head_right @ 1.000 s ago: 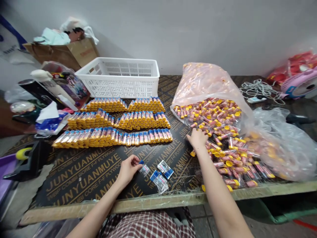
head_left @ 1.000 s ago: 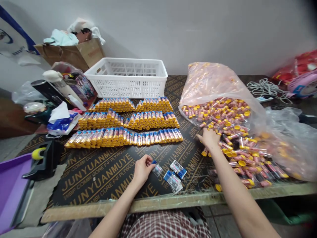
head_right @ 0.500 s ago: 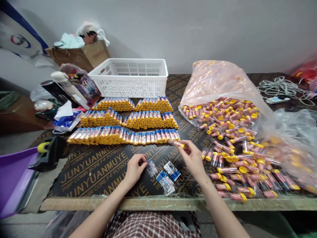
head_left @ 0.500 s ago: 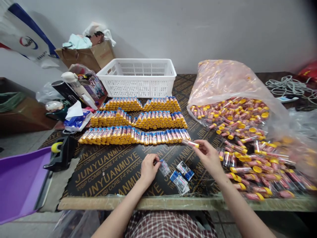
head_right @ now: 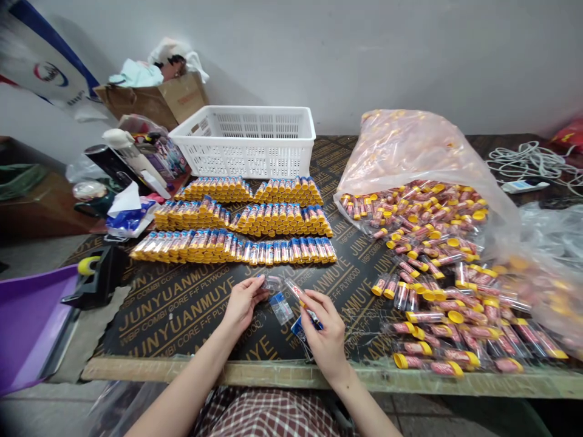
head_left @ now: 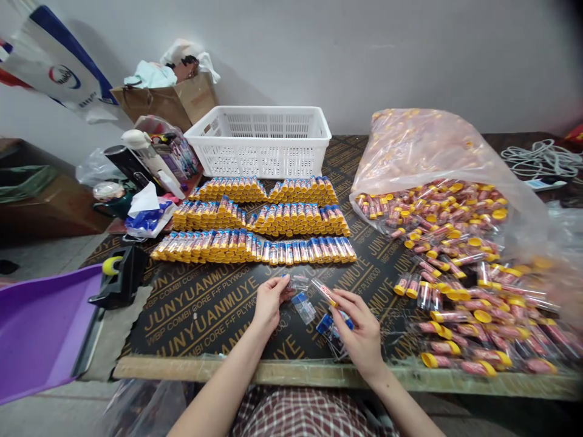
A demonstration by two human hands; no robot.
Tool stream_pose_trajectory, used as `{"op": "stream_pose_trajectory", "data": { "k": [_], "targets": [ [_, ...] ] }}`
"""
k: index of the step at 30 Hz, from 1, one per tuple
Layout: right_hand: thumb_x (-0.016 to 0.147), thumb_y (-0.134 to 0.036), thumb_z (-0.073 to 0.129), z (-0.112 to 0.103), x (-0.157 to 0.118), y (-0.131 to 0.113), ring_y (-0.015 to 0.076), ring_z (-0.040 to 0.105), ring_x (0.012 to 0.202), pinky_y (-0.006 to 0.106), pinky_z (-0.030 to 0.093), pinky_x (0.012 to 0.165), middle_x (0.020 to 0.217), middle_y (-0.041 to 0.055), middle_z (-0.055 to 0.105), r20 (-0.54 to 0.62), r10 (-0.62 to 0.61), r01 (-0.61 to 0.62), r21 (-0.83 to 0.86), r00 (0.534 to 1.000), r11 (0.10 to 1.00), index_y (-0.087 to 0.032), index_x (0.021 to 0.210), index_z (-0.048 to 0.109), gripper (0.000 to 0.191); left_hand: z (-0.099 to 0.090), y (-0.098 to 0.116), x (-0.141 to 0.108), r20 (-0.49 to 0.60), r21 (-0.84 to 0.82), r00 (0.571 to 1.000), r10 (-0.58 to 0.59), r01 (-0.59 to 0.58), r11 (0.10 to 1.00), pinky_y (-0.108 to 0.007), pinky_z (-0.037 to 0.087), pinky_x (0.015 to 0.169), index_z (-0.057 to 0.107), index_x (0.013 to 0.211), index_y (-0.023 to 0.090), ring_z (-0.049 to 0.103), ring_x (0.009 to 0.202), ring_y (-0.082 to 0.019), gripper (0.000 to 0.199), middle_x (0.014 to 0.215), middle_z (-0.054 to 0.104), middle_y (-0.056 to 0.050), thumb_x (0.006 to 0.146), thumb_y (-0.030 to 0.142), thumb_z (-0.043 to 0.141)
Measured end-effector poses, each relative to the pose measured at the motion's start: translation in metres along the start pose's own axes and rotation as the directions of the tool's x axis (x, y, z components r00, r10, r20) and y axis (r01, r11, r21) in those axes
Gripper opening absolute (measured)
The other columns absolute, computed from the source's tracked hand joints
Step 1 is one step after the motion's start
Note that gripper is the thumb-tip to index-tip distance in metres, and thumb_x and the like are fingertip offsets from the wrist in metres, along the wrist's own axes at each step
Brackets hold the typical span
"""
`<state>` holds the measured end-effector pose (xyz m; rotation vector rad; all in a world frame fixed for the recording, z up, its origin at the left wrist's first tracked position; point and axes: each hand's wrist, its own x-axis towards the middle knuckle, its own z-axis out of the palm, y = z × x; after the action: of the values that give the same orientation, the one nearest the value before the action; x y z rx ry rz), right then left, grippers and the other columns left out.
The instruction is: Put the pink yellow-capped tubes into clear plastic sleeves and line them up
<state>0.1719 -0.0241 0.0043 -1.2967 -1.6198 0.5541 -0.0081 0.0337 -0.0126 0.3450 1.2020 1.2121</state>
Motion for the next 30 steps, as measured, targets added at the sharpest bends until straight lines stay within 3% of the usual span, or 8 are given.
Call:
{"op": "stream_pose_trajectory", "data": {
  "k": [6,9,13,19,25,27,30],
  "targets": [
    [0.083,-0.010,0.053,0.003,0.001,-0.005,0.0189,0.058,0.102,0.034,0.048,0.090,0.108,0.0071,0.060,-0.025,-0.098,0.097,-0.040,0.995,0.994,-0.026,0.112,0.062,0.034,-0.001,-0.003,-0.001,-0.038,0.012,0.999,0.007,-0.006,1.000,-0.020,0.047,0.053,0.063,0.058,0.011,0.058,0.051,-0.010,0.037,0.053,0.062,-0.001,0.047,0.041,0.082],
    [0.084,-0.013,0.052,0.004,0.000,-0.007,0.0188,0.059,0.099,0.034,0.049,0.088,0.107,0.0071,0.061,0.051,-0.085,0.085,-0.010,0.995,0.996,-0.026,0.111,0.063,0.032,0.000,-0.005,-0.002,-0.032,0.030,0.999,0.041,-0.040,0.999,-0.021,0.047,0.054,0.063,0.059,0.011,0.057,0.051,-0.010,0.037,0.055,0.063,-0.002,0.053,0.044,0.078],
    [0.087,-0.014,0.046,0.007,0.000,-0.004,0.0187,0.059,0.100,0.035,0.049,0.089,0.107,0.0074,0.060,0.171,-0.050,0.044,0.042,0.984,0.998,-0.026,0.111,0.063,0.032,0.006,-0.003,-0.010,0.110,-0.001,0.992,0.058,-0.058,0.998,-0.024,0.050,0.061,0.064,0.075,0.012,0.061,0.061,-0.011,0.033,0.071,0.068,-0.004,0.061,0.040,0.075],
    [0.081,-0.010,0.048,0.011,0.006,0.006,0.0152,0.060,0.082,0.030,0.053,0.075,0.100,0.0053,0.055,0.238,-0.079,0.061,0.083,0.968,0.995,-0.028,0.125,0.050,0.047,0.012,0.005,-0.023,0.262,0.027,0.962,-0.074,0.069,0.997,-0.026,0.051,0.065,0.061,0.092,0.013,0.063,0.060,-0.013,0.044,0.072,0.070,-0.005,0.055,0.026,0.081],
    [0.068,-0.009,0.055,0.008,0.021,0.008,0.0277,0.044,0.119,0.046,0.044,0.096,0.136,0.0101,0.034,0.269,-0.144,0.138,0.040,0.952,0.990,-0.030,0.139,0.024,0.080,0.014,0.010,-0.032,0.417,0.208,0.884,-0.211,0.133,0.969,-0.024,0.050,0.063,0.067,0.080,0.009,0.062,0.063,-0.013,0.034,0.075,0.068,-0.007,0.057,0.030,0.080],
    [0.065,-0.008,0.053,0.006,0.025,0.006,0.0290,0.037,0.126,0.046,0.042,0.097,0.142,0.0095,0.028,0.312,-0.160,0.140,0.085,0.937,0.986,-0.028,0.140,0.023,0.083,0.016,0.009,-0.036,0.428,0.230,0.875,-0.227,0.138,0.963,-0.023,0.049,0.059,0.067,0.076,0.009,0.060,0.059,-0.011,0.031,0.070,0.066,-0.005,0.060,0.034,0.078],
    [0.062,-0.006,0.051,0.005,0.027,0.005,0.0274,0.038,0.126,0.043,0.041,0.100,0.139,0.0088,0.036,0.385,-0.183,0.131,0.158,0.905,0.979,-0.025,0.139,0.026,0.083,0.016,0.006,-0.040,0.440,0.242,0.865,-0.243,0.147,0.959,-0.023,0.048,0.057,0.065,0.071,0.010,0.058,0.056,-0.011,0.031,0.066,0.064,-0.005,0.061,0.036,0.077]
  ]
}}
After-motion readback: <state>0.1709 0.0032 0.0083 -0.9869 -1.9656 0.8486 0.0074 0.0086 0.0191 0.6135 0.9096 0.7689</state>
